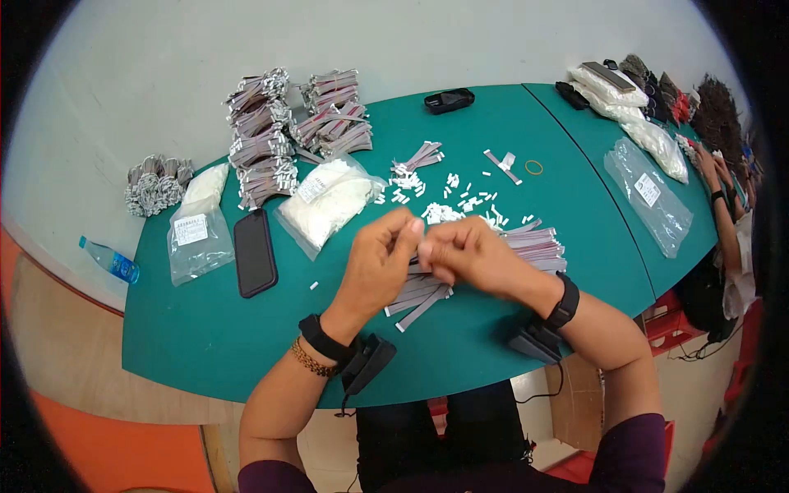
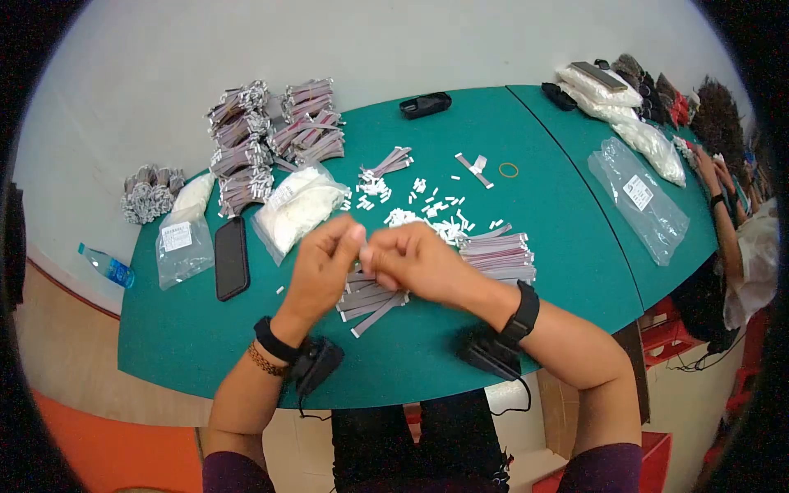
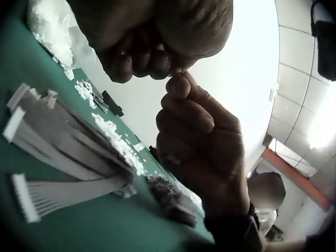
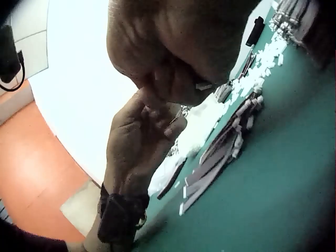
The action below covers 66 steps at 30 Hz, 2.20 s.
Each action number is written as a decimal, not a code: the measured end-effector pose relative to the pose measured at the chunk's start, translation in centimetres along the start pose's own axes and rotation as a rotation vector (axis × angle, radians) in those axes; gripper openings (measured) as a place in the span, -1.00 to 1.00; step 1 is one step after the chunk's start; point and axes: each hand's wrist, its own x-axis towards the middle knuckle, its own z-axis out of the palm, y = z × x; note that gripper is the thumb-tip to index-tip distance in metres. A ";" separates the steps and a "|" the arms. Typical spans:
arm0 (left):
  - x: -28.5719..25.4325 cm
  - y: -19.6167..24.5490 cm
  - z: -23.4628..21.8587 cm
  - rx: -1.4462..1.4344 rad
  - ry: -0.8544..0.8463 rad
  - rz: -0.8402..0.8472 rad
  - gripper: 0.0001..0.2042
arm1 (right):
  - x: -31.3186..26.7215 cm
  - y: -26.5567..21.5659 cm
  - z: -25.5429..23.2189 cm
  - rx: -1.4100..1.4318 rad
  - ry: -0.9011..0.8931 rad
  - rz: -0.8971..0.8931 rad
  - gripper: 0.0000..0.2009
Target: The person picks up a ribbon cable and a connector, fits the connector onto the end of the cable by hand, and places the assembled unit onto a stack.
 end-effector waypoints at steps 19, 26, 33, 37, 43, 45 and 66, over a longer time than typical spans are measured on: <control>1.1 0.6 -4.5 0.695 -0.182 -0.326 -0.53 | 0.5 0.8 -2.7 -0.874 0.049 -0.297 -0.91; 0.5 -0.4 -3.7 0.847 -0.223 -0.205 -0.60 | 1.2 -0.4 -4.0 -0.665 0.259 -0.234 -0.85; 0.9 -0.1 -3.2 0.697 -0.035 -0.092 -0.77 | 0.7 -3.5 -5.4 -0.693 0.279 -0.058 -0.85; 1.2 0.4 -3.0 0.597 -0.081 -0.095 -0.78 | -1.0 -4.9 -7.8 -0.961 0.084 0.029 -0.90; 1.3 1.0 -2.4 0.507 -0.240 -0.144 -0.81 | -4.3 -4.4 -9.7 -1.026 -0.094 0.246 -0.90; 1.4 1.3 -1.8 0.499 -0.254 -0.113 -0.81 | -4.6 -4.1 -9.8 -1.010 -0.090 0.259 -0.90; 3.3 1.3 2.5 0.323 -0.396 -0.046 -0.80 | -6.4 -3.4 -11.1 -0.867 -0.051 0.268 -0.88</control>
